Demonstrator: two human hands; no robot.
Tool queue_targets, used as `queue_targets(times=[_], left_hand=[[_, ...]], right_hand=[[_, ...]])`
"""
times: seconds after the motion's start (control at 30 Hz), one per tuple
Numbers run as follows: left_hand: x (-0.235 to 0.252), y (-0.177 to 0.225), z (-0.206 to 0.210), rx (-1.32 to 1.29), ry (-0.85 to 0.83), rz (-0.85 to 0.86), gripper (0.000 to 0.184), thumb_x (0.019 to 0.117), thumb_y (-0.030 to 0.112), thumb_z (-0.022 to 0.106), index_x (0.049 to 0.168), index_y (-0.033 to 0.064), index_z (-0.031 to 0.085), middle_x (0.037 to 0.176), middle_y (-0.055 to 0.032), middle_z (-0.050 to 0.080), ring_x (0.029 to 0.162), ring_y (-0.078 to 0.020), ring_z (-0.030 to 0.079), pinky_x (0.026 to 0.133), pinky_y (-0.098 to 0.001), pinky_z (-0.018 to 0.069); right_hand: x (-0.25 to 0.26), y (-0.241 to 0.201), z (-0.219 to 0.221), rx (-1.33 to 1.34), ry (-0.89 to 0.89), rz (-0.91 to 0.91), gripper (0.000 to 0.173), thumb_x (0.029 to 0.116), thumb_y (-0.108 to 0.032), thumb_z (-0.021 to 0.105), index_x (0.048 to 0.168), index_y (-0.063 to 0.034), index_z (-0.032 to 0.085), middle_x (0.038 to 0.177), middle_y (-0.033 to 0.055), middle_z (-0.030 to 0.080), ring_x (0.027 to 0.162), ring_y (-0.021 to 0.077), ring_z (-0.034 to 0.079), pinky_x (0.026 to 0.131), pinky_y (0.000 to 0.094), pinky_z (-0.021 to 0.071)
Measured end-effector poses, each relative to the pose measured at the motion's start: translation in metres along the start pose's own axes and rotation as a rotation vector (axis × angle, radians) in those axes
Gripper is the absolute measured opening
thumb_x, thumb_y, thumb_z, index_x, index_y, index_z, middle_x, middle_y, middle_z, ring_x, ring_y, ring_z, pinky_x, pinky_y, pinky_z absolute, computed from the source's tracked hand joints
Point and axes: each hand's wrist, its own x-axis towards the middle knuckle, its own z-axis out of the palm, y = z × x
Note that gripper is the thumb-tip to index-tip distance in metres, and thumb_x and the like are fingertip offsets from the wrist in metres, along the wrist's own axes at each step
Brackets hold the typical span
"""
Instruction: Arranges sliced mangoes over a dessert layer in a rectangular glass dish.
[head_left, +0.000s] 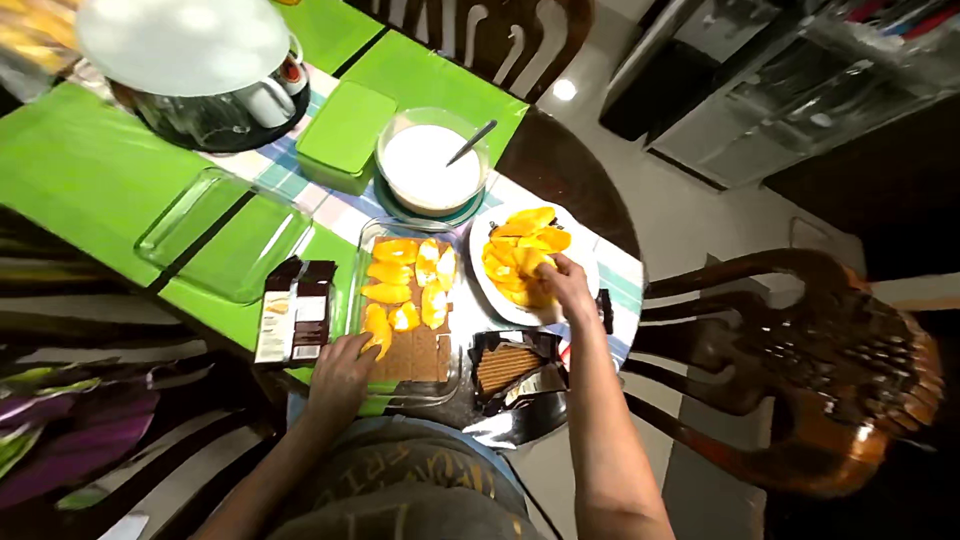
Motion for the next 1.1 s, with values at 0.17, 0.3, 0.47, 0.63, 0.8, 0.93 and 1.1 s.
queue_targets(times=[0.17, 0.3, 0.47, 0.63, 0.8, 0.93, 1.1], left_hand=[[-0.001, -0.007, -0.01, -0.047, -0.045, -0.117, 0.021, 0.0974, 0.017, 0.062, 0.109, 0.01, 0.077, 0.126, -0.011, 0.069, 0.116, -0.0355, 0.065, 0.092, -0.0554, 0.052], [-0.001, -0.007, -0.011, -0.05, -0.058, -0.142, 0.021, 0.0978, 0.016, 0.061, 0.111, 0.0103, 0.077, 0.126, -0.0112, 0.069, 0.117, -0.0353, 0.064, 0.093, -0.0557, 0.0514], [0.002, -0.002, -0.006, -0.008, -0.051, -0.111, 0.022, 0.0988, 0.017, 0.06, 0.11, 0.0109, 0.077, 0.125, -0.0111, 0.069, 0.115, -0.0356, 0.064, 0.091, -0.0545, 0.0513], [0.009, 0.009, 0.002, -0.018, -0.084, -0.018, 0.021, 0.0985, 0.012, 0.06, 0.111, 0.0114, 0.077, 0.123, -0.0107, 0.07, 0.113, -0.0349, 0.066, 0.092, -0.0533, 0.0523], [0.04, 0.028, 0.016, -0.179, -0.265, 0.091, 0.029, 0.1016, 0.007, 0.053, 0.122, 0.0071, 0.072, 0.131, -0.0137, 0.066, 0.122, -0.0356, 0.062, 0.1, -0.0513, 0.0507], [0.061, 0.03, 0.031, -0.195, -0.295, 0.11, 0.03, 0.1046, 0.013, 0.051, 0.127, 0.0077, 0.07, 0.134, -0.0123, 0.065, 0.125, -0.0334, 0.06, 0.104, -0.0479, 0.0493], [0.066, 0.031, 0.044, -0.122, -0.231, 0.185, 0.024, 0.1021, 0.013, 0.055, 0.113, 0.0075, 0.076, 0.122, -0.0127, 0.07, 0.115, -0.0345, 0.065, 0.097, -0.0488, 0.0526]], right_hand=[[-0.032, -0.03, 0.031, -0.029, -0.202, -0.139, 0.022, 0.1008, -0.015, 0.057, 0.115, -0.0026, 0.067, 0.089, 0.0128, 0.069, 0.077, 0.0215, 0.066, 0.073, 0.045, 0.0549], [-0.069, -0.041, 0.101, -0.235, -0.521, -0.155, 0.031, 0.0988, -0.024, 0.057, 0.123, -0.0075, 0.068, 0.104, 0.0154, 0.072, 0.097, 0.0277, 0.07, 0.089, 0.0521, 0.0549], [-0.09, -0.027, 0.172, -0.359, -0.63, -0.139, 0.034, 0.0985, -0.025, 0.054, 0.123, -0.0061, 0.067, 0.11, 0.0185, 0.07, 0.106, 0.0325, 0.068, 0.093, 0.0531, 0.0526], [-0.1, -0.034, 0.17, -0.582, -0.557, -0.081, 0.046, 0.1013, -0.031, 0.058, 0.142, -0.0103, 0.056, 0.125, 0.0194, 0.067, 0.114, 0.0363, 0.067, 0.097, 0.0538, 0.0529], [-0.094, -0.028, 0.152, -0.633, -0.547, -0.113, 0.035, 0.1027, -0.024, 0.057, 0.13, -0.0031, 0.064, 0.128, 0.0202, 0.065, 0.119, 0.0352, 0.064, 0.101, 0.0513, 0.0508], [-0.097, -0.021, 0.153, -0.659, -0.541, -0.14, 0.031, 0.1054, -0.017, 0.047, 0.126, -0.0038, 0.067, 0.128, 0.0185, 0.066, 0.117, 0.035, 0.066, 0.099, 0.052, 0.0528], [-0.106, -0.03, 0.143, -0.65, -0.39, -0.164, 0.041, 0.1026, -0.016, 0.054, 0.143, -0.0076, 0.056, 0.13, 0.0193, 0.064, 0.107, 0.0367, 0.069, 0.089, 0.0529, 0.0567]])
